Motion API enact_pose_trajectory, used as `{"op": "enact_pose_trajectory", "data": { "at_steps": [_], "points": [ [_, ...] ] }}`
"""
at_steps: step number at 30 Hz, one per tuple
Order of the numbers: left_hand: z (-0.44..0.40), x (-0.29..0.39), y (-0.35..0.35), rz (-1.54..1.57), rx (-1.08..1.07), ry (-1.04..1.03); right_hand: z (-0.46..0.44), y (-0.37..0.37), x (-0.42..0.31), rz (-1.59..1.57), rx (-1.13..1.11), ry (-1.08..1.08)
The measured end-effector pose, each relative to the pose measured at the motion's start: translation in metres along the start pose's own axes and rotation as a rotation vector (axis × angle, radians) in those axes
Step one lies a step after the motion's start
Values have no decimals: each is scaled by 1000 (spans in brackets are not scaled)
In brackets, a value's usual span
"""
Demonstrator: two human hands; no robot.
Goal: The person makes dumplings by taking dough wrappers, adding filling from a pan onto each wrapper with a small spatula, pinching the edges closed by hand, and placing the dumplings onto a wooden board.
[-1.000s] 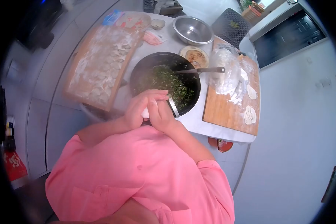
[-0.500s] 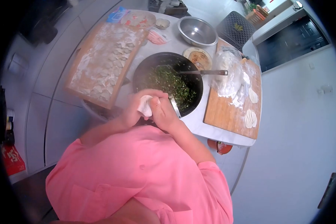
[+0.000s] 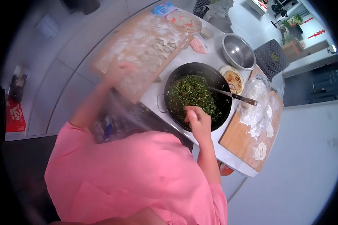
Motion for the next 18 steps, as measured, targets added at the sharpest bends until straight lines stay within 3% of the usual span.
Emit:
{"op": "enact_pose_trajectory", "data": {
  "at_steps": [4, 8, 18],
  "points": [
    [-27, -36, 59, -413, -23, -28, 2, 14, 17, -55, 55, 17],
    [-41, -79, 72, -471, -118, 19, 0, 15, 19, -49, 87, 3],
    [-48, -96, 74, -512, -89, 17, 5, 29, 31, -120, 155, -36]
  ]
}}
Point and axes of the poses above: each hand's wrist, its own z-axis away from the middle knuckle, its own y-axis out of the back of the hand, x = y × z, the point moved 7 cm from there along -z, towards the middle knuckle, and after that the axes turned 5 degrees about -z, right-handed, at the moved point
